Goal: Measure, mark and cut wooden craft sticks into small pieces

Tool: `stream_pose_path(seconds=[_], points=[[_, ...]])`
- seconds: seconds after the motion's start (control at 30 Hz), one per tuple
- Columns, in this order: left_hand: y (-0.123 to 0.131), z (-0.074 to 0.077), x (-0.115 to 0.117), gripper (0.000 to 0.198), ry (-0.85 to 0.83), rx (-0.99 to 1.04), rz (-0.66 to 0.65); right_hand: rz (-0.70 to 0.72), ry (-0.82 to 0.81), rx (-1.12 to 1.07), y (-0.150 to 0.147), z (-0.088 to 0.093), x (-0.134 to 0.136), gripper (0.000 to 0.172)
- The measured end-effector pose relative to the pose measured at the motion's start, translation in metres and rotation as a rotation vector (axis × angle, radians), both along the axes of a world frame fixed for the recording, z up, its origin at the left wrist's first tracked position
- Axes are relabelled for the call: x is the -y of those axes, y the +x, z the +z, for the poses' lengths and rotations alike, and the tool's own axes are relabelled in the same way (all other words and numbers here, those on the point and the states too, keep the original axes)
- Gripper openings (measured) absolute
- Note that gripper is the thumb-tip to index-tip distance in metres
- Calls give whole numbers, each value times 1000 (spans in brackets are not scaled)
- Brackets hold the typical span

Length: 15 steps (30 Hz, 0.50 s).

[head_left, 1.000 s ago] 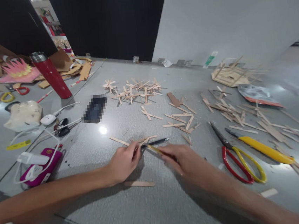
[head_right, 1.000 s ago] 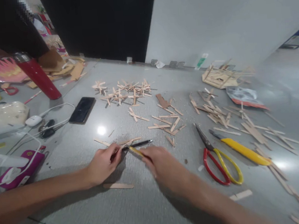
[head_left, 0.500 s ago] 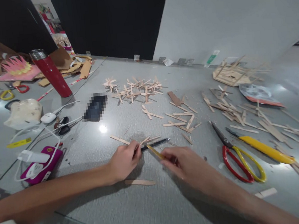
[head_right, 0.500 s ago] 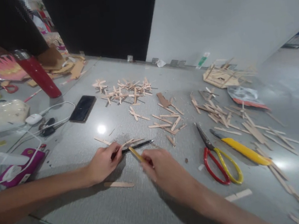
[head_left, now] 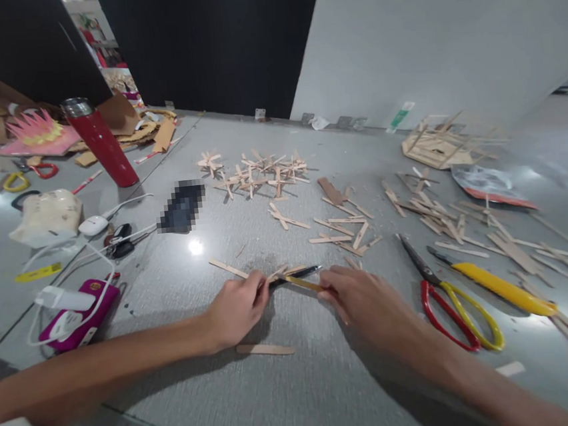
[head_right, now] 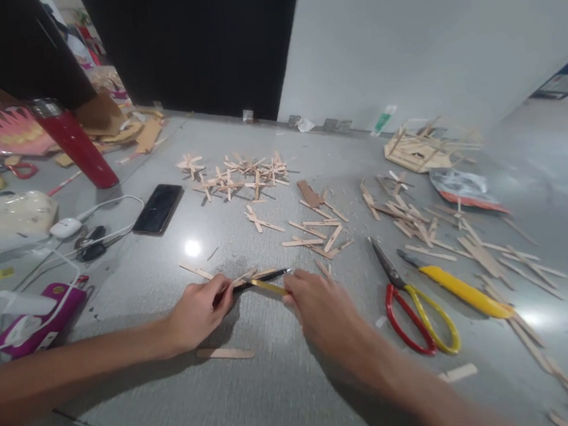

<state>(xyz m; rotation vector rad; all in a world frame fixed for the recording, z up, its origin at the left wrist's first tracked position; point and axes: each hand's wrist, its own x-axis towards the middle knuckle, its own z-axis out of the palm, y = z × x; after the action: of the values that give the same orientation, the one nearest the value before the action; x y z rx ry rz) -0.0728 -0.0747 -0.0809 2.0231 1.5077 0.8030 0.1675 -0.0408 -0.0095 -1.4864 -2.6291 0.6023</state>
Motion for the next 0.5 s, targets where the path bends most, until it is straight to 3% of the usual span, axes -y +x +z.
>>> stream_pose_path(seconds=[0.17, 0.3, 0.5], points=[[0, 1, 1, 16, -18, 17, 2, -17, -207, -37, -6, 6, 19, 22], [-1, 2, 1, 18, -35, 34, 2, -34, -92, 47, -11, 7, 37, 25], [0, 6, 0, 19, -45, 59, 10, -11, 31, 220, -2, -2, 26, 21]])
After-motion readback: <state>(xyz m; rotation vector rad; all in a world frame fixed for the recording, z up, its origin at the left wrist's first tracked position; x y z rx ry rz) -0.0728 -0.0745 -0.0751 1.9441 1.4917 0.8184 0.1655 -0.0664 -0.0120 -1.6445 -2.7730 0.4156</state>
